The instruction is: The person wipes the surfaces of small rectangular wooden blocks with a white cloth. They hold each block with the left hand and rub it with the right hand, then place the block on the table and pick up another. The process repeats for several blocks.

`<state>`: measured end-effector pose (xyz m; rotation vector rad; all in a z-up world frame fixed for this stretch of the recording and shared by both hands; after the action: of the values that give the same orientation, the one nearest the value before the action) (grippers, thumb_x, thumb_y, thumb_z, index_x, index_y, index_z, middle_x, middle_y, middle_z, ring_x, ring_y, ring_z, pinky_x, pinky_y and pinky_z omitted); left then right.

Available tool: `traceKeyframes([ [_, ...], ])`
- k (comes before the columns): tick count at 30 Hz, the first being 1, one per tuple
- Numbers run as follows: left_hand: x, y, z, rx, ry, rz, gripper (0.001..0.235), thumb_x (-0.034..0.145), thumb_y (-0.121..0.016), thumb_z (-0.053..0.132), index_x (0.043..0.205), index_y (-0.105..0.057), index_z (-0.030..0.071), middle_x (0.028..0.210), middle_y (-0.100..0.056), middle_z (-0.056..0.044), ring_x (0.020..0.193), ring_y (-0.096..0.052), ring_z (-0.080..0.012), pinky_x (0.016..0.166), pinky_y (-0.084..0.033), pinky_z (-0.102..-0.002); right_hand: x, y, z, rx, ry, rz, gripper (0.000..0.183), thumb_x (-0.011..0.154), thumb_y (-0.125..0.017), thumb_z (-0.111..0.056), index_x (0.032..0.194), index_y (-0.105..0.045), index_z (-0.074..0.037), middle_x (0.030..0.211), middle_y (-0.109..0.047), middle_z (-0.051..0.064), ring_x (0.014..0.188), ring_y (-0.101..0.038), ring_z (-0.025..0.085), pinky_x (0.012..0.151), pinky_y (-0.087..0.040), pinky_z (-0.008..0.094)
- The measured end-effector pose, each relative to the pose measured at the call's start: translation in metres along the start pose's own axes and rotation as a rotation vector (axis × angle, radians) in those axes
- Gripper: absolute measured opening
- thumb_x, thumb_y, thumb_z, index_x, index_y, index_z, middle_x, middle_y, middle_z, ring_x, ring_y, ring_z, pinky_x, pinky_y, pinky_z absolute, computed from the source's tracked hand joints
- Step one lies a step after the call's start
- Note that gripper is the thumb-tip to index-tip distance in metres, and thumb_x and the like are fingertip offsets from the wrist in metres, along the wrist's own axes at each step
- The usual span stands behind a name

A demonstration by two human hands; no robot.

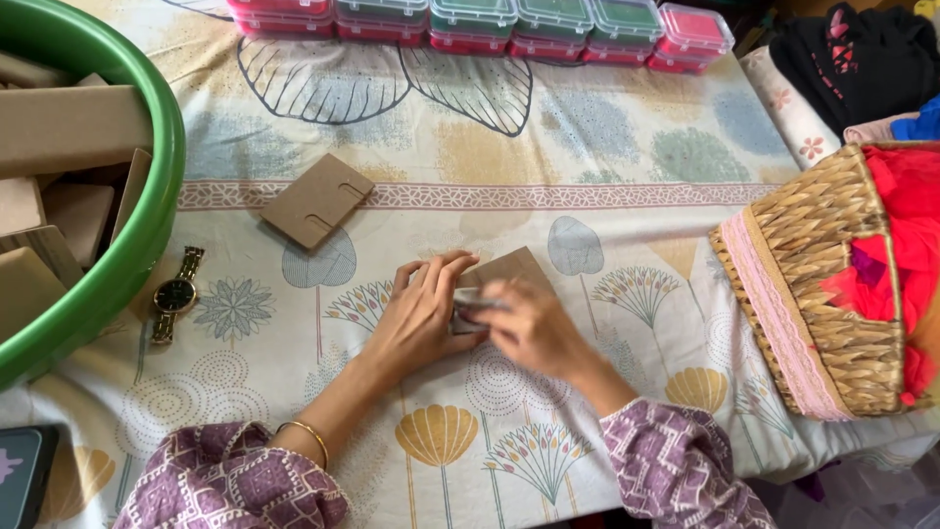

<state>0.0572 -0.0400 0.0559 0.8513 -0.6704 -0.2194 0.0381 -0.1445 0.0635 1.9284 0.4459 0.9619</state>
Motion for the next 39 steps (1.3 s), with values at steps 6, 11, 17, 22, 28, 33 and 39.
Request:
traceKeyframes([
  [6,0.0,-0.001,0.0,-0.014,0.006,-0.005,0.098,0.062,-0.084,0.05,0.135,-0.037,0.002,0.132,-0.05,-0.014,0.118,-0.053,-0.0272,0.105,-0.032,-0.047,-0.007,0.025,0.066,-0.144,-0.296,0.005,0.021,0.074,-0.07,0.0,0.091,-0.074,-0.012,0.084,-0.06,0.002,0.074,-0.059,0.014,0.063,-0.053,0.031],
  [11,0.001,0.001,-0.002,0.002,0.011,-0.007,0.1,0.059,-0.085,0.047,0.135,-0.037,0.004,0.131,-0.05,-0.014,0.119,-0.052,-0.0263,0.106,-0.032,-0.047,-0.009,-0.009,0.032,-0.02,-0.089,-0.066,0.008,0.077,-0.068,-0.003,0.081,-0.071,-0.009,0.083,-0.062,0.002,0.072,-0.058,0.014,0.062,-0.053,0.027],
  [17,0.001,0.004,-0.001,-0.034,0.005,0.018,0.103,0.057,-0.087,0.05,0.135,-0.038,0.005,0.131,-0.051,-0.013,0.12,-0.052,-0.0265,0.105,-0.031,-0.047,-0.011,0.019,0.054,-0.136,-0.14,0.036,0.006,0.08,-0.067,-0.009,0.084,-0.071,-0.007,0.089,-0.065,0.005,0.077,-0.059,0.014,0.064,-0.054,0.028],
  [22,0.005,-0.002,-0.004,-0.031,0.033,-0.024,0.11,0.048,-0.088,0.051,0.135,-0.038,0.006,0.13,-0.05,-0.013,0.119,-0.051,-0.0259,0.104,-0.029,-0.048,-0.005,0.001,0.025,0.113,-0.049,-0.044,0.005,0.079,-0.066,-0.007,0.077,-0.071,-0.009,0.084,-0.066,0.003,0.076,-0.06,0.014,0.063,-0.055,0.027],
  [28,0.0,0.003,0.002,-0.024,0.02,-0.023,0.107,0.055,-0.086,0.054,0.137,-0.037,0.006,0.131,-0.051,-0.013,0.122,-0.051,-0.0264,0.107,-0.028,-0.046,-0.025,0.005,0.083,-0.011,-0.351,-0.122,0.008,0.084,-0.065,-0.008,0.078,-0.069,-0.006,0.085,-0.064,0.004,0.072,-0.058,0.014,0.063,-0.054,0.029],
  [33,0.003,0.0,-0.001,-0.012,0.028,-0.054,0.107,0.056,-0.086,0.055,0.137,-0.036,0.005,0.129,-0.051,-0.015,0.12,-0.05,-0.0273,0.107,-0.027,-0.048,-0.007,-0.008,0.016,0.116,-0.083,-0.108,0.009,0.076,-0.063,-0.002,0.076,-0.069,-0.007,0.08,-0.062,0.002,0.079,-0.06,0.014,0.07,-0.056,0.029],
  [39,0.0,0.008,0.004,-0.025,-0.016,0.005,0.106,0.056,-0.085,0.056,0.136,-0.037,0.005,0.13,-0.052,-0.014,0.121,-0.052,-0.0286,0.107,-0.029,-0.046,-0.016,0.025,0.089,0.007,-0.344,0.023,0.009,0.077,-0.067,-0.001,0.083,-0.071,-0.007,0.087,-0.062,0.004,0.082,-0.062,0.016,0.072,-0.054,0.031],
])
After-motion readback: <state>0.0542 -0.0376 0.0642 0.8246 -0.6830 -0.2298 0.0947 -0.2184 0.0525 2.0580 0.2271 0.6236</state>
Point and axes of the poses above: each hand's wrist, its own x-axis towards the middle knuckle, its own y-axis out of the back of the hand, z = x × y, the point moved 9 cm from there along x, towards the middle knuckle
